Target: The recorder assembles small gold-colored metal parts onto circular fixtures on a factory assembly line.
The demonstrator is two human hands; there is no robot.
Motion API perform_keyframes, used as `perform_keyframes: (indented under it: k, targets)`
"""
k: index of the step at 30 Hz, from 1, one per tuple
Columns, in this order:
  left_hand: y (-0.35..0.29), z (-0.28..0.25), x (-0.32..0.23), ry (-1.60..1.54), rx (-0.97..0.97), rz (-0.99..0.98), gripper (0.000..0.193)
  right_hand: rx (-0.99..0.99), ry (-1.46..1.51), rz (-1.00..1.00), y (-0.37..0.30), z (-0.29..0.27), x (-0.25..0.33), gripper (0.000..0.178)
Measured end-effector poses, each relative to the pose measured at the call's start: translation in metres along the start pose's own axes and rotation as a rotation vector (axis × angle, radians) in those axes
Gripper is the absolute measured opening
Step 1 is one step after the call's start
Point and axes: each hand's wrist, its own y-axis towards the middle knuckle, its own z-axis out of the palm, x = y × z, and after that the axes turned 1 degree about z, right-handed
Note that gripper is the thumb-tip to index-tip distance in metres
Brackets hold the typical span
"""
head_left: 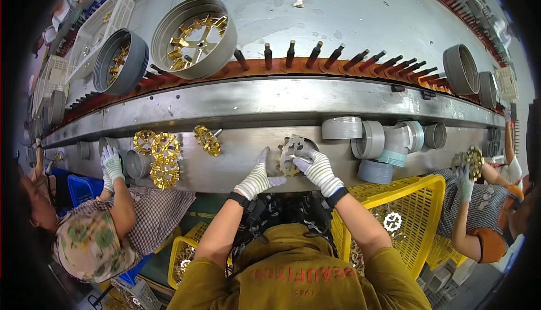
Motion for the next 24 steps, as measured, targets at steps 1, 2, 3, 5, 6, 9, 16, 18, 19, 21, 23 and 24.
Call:
perform_keyframes:
  k: [1,2,3,5,6,9,16,18,19,21,23,24]
  targets:
    - [0.003,-0.003,0.012,0.218,-0.051,0.155,0.108,-0.021,-0.199,-0.089,-0.006,0.003,0.013,0.026]
    - [0.007,-0.005,0.024,0.205,-0.060,0.155,0.108,-0.041,-0.397,-0.178,-0.011,0.006,0.025,0.027]
    - [0.013,-0.004,0.028,0.252,-0.093,0.115,0.108,-0.035,-0.411,-0.178,-0.012,0.008,0.036,0.027]
    - [0.017,0.004,0.009,0.214,-0.101,0.041,0.100,-0.066,-0.763,-0.135,-0.020,0.007,0.053,0.024]
    - [0.019,0.006,0.010,0.199,-0.095,0.039,0.100,-0.077,-0.938,-0.112,-0.024,0.008,0.058,0.025]
    - [0.029,0.006,0.014,0.109,-0.045,0.125,0.091,-0.081,-1.085,-0.143,-0.002,0.009,0.036,0.026]
    - [0.035,0.012,0.013,-0.142,0.022,0.140,0.085,-0.061,-1.159,-0.066,0.008,0.014,0.036,0.028]
    - [0.045,0.020,0.022,-0.121,-0.016,0.201,0.078,-0.072,-1.166,-0.074,0.010,0.014,0.034,0.028]
    - [0.051,0.024,0.024,-0.097,-0.057,0.196,0.073,-0.065,-1.186,-0.069,0.011,0.014,0.034,0.027]
    - [0.060,0.030,0.030,-0.074,-0.098,0.192,0.069,-0.065,-1.191,-0.080,0.012,0.014,0.030,0.026]
    - [0.066,0.034,0.038,0.192,-0.215,0.290,0.063,-0.065,-1.194,-0.095,0.013,0.016,0.026,0.026]
    - [0.066,0.035,0.036,0.191,-0.207,0.289,0.063,-0.064,-1.184,-0.115,0.013,0.014,0.023,0.025]
